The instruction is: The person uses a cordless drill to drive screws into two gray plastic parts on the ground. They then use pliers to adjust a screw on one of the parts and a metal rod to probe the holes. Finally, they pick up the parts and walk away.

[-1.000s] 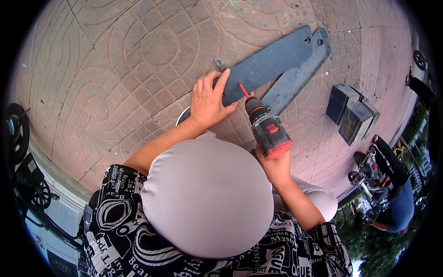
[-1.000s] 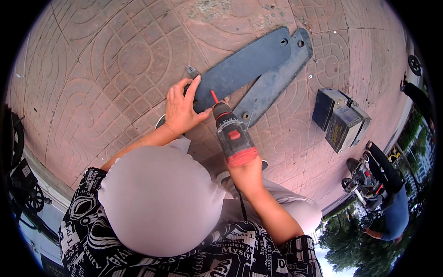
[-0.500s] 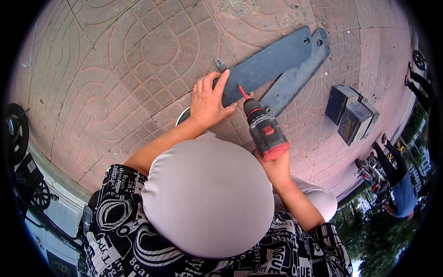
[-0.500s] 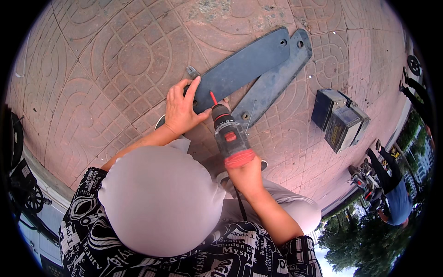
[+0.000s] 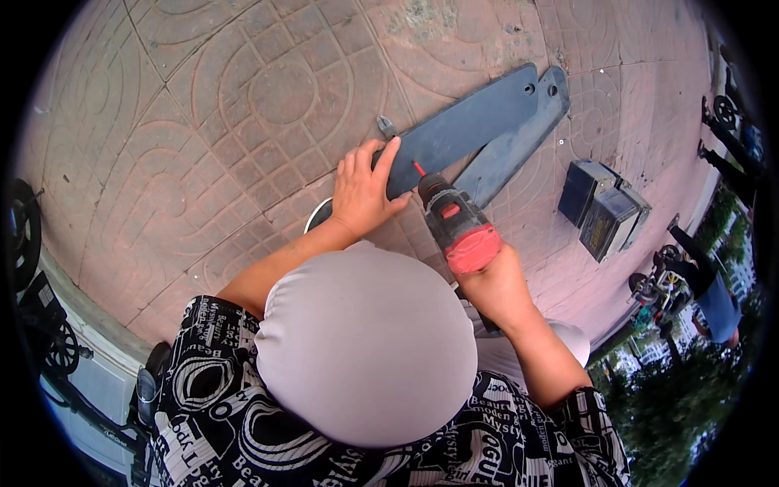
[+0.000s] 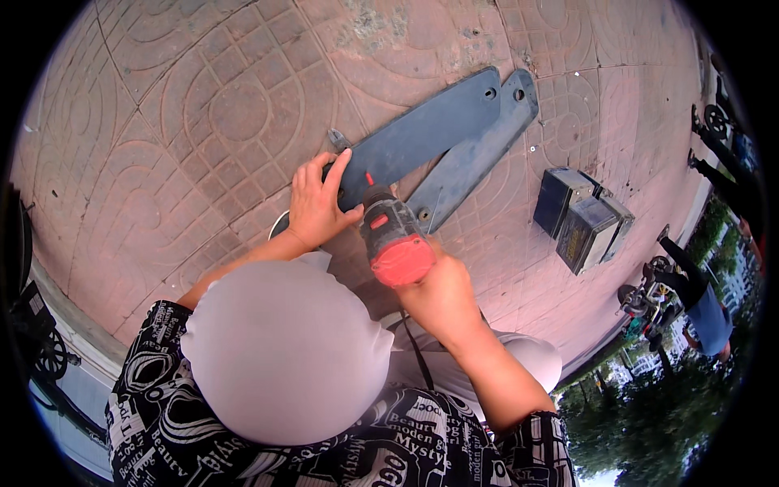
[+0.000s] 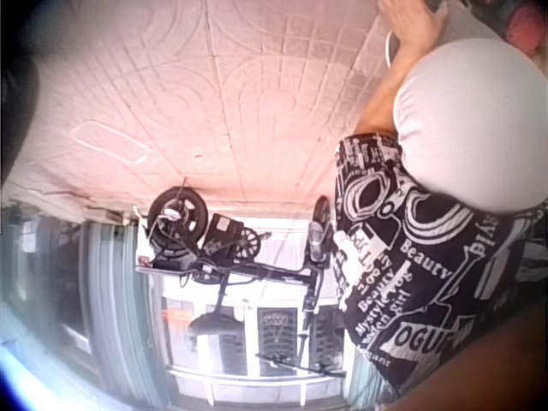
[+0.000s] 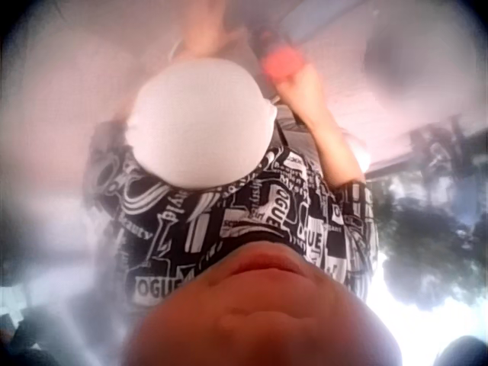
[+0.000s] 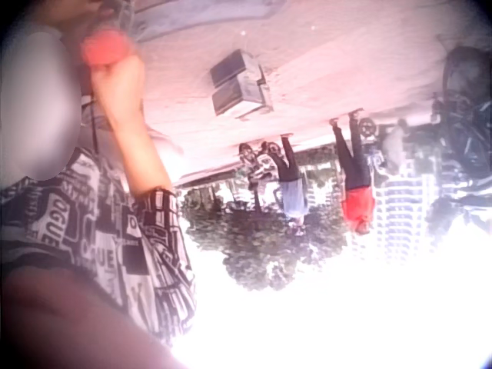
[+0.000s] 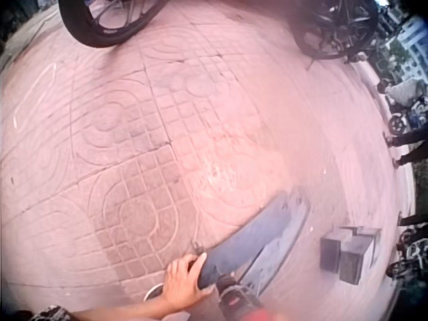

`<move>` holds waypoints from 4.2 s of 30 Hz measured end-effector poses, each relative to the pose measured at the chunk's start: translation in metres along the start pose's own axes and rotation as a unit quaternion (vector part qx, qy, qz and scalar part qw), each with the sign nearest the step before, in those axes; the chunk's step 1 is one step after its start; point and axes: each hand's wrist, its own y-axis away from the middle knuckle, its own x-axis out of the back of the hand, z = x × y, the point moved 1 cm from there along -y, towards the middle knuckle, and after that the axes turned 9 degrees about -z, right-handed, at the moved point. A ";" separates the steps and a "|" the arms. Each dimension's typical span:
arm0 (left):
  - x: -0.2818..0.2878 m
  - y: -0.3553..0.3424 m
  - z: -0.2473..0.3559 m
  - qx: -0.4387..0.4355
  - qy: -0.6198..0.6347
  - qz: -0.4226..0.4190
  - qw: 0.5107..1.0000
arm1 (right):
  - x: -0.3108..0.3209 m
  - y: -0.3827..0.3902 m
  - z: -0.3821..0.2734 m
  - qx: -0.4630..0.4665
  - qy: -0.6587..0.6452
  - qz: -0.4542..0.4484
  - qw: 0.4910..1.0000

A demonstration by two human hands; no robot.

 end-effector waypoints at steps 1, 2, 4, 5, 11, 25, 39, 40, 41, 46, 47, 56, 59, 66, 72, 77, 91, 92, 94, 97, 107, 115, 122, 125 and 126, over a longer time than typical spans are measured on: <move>0.000 0.000 0.000 0.001 -0.001 0.000 1.000 | 0.002 -0.001 -0.002 -0.005 0.016 -0.004 1.000; 0.000 0.001 -0.001 0.002 -0.003 0.000 1.000 | 0.003 -0.002 -0.004 -0.005 0.019 -0.006 1.000; 0.000 0.001 -0.003 0.006 -0.003 0.000 1.000 | 0.003 -0.004 -0.006 -0.006 0.024 -0.012 1.000; 0.001 0.001 -0.004 0.008 -0.002 0.002 1.000 | 0.004 -0.005 -0.009 -0.012 0.028 -0.010 0.999; 0.006 0.008 -0.016 0.007 0.004 0.000 1.000 | -0.014 -0.001 -0.020 -0.014 0.016 -0.007 1.000; -0.019 0.001 -0.004 0.002 -0.004 0.042 0.999 | -0.001 0.009 -0.011 -0.051 0.065 -0.012 0.996; -0.028 0.001 -0.027 -0.085 -0.099 0.138 0.982 | 0.002 -0.015 -0.021 0.039 0.112 -0.007 0.993; -0.030 -0.001 -0.028 -0.090 -0.101 0.144 0.980 | 0.006 -0.020 -0.016 0.038 0.125 -0.014 0.991; -0.034 -0.003 -0.035 -0.089 -0.107 0.150 0.979 | 0.006 -0.027 -0.017 0.042 0.138 -0.027 0.989; -0.058 -0.014 -0.052 -0.097 -0.180 0.250 0.946 | 0.026 -0.015 -0.062 0.025 0.185 -0.091 0.978; -0.051 -0.011 -0.043 -0.101 -0.169 0.258 0.946 | 0.026 -0.022 -0.055 0.048 0.194 -0.092 0.975; -0.062 -0.009 -0.042 -0.084 -0.136 0.257 0.953 | 0.008 -0.047 -0.021 -0.015 0.193 -0.078 0.978; -0.036 -0.001 -0.039 -0.077 -0.093 0.167 0.979 | 0.011 -0.029 -0.053 -0.001 0.205 -0.086 0.975; -0.020 0.004 -0.027 -0.083 -0.076 0.059 0.992 | 0.005 -0.022 -0.033 0.004 0.129 -0.052 0.990; -0.006 -0.003 0.002 -0.053 -0.067 0.021 0.996 | 0.015 -0.016 -0.026 -0.031 0.132 -0.055 0.989; 0.014 0.004 0.005 -0.010 -0.024 -0.007 1.000 | 0.016 -0.016 -0.048 -0.034 0.103 -0.028 0.994; 0.002 0.003 -0.013 -0.026 -0.034 -0.031 0.999 | -0.032 -0.003 -0.002 0.002 -0.063 0.022 0.998; 0.001 0.002 -0.011 -0.023 -0.033 -0.035 0.999 | -0.029 -0.002 -0.005 -0.008 -0.056 0.019 0.998; 0.002 0.001 -0.009 -0.018 -0.032 -0.043 0.998 | -0.025 -0.004 -0.007 -0.014 -0.039 0.014 0.999; 0.003 0.000 -0.008 -0.019 -0.028 -0.043 0.998 | -0.018 -0.006 -0.010 -0.021 -0.002 0.006 1.000; 0.007 0.001 -0.010 -0.016 -0.019 -0.057 0.998 | -0.014 -0.010 -0.013 -0.025 0.069 -0.010 0.997; 0.003 0.002 -0.012 -0.011 -0.030 -0.057 0.998 | -0.001 -0.018 -0.012 -0.021 0.053 -0.018 0.998; 0.004 0.002 -0.013 -0.011 -0.029 -0.060 0.998 | -0.001 -0.020 -0.014 0.002 0.084 -0.015 0.996; 0.004 0.002 -0.013 -0.007 -0.029 -0.063 0.998 | -0.002 -0.020 -0.013 0.007 0.083 -0.015 0.996; 0.003 0.002 -0.013 -0.007 -0.028 -0.063 0.998 | -0.003 -0.019 -0.013 0.005 0.079 -0.016 0.997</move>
